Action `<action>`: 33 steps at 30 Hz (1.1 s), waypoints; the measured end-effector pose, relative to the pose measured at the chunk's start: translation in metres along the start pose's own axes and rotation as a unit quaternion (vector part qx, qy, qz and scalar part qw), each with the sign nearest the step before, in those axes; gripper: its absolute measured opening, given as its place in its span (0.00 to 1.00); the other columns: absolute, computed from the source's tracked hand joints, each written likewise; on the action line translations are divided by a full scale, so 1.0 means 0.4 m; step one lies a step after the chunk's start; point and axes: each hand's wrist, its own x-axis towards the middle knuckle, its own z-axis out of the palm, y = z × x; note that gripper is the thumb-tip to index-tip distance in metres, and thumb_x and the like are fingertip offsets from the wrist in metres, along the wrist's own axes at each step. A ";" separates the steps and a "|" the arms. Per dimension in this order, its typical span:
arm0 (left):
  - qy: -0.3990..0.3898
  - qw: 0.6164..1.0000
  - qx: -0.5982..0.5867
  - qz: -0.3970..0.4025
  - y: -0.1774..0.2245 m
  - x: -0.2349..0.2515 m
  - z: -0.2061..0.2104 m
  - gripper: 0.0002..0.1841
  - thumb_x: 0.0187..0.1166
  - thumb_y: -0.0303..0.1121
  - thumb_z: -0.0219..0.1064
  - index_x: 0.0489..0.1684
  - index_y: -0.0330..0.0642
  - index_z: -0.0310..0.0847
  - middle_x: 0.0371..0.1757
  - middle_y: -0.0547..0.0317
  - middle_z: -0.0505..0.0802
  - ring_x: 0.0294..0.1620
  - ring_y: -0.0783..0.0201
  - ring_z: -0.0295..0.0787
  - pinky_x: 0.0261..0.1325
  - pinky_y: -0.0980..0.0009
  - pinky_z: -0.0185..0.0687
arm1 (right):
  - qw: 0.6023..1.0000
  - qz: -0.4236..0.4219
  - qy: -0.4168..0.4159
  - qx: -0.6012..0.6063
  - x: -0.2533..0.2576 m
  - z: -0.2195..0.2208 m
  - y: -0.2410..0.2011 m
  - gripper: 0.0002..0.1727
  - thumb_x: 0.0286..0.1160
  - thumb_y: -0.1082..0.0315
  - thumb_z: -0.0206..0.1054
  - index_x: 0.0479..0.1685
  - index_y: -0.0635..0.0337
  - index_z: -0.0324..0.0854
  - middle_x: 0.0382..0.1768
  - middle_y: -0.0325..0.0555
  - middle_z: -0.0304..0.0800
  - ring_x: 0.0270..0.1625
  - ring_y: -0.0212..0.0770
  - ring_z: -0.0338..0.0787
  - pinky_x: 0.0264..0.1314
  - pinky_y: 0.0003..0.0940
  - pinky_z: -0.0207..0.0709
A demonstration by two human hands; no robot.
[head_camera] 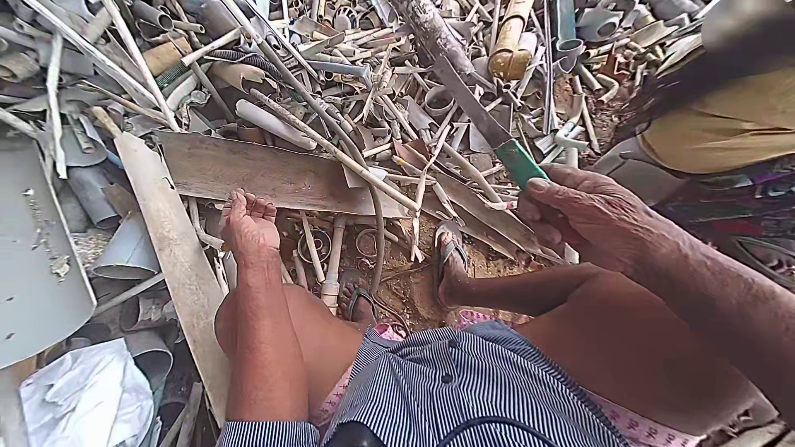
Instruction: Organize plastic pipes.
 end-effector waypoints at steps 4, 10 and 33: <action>0.034 0.999 0.009 0.038 0.018 0.023 -0.055 0.10 0.96 0.36 0.45 0.50 0.49 0.72 0.31 0.67 0.80 0.26 0.72 0.82 0.36 0.74 0.85 | 0.997 0.042 -0.035 -0.059 0.062 0.015 0.016 0.08 0.87 0.74 0.51 0.56 0.57 0.72 0.22 0.40 0.82 0.13 0.28 0.76 0.15 0.18 0.73; 0.062 0.996 0.040 0.055 0.028 0.053 -0.091 0.10 0.95 0.35 0.46 0.50 0.50 0.73 0.31 0.68 0.80 0.26 0.72 0.81 0.35 0.75 0.84 | 0.968 0.069 -0.106 -0.219 0.153 0.021 0.045 0.17 0.79 0.75 0.61 0.64 0.58 0.69 0.19 0.35 0.76 0.12 0.24 0.72 0.14 0.18 0.68; -0.118 0.945 0.302 0.050 0.035 0.202 0.119 0.05 0.89 0.30 0.60 0.53 0.42 0.78 0.36 0.66 0.87 0.30 0.75 0.86 0.35 0.79 0.85 | 0.813 0.062 -0.312 -0.488 0.419 0.065 0.045 0.19 0.91 0.61 0.58 0.67 0.67 0.77 0.38 0.55 0.82 0.35 0.47 0.81 0.43 0.49 0.75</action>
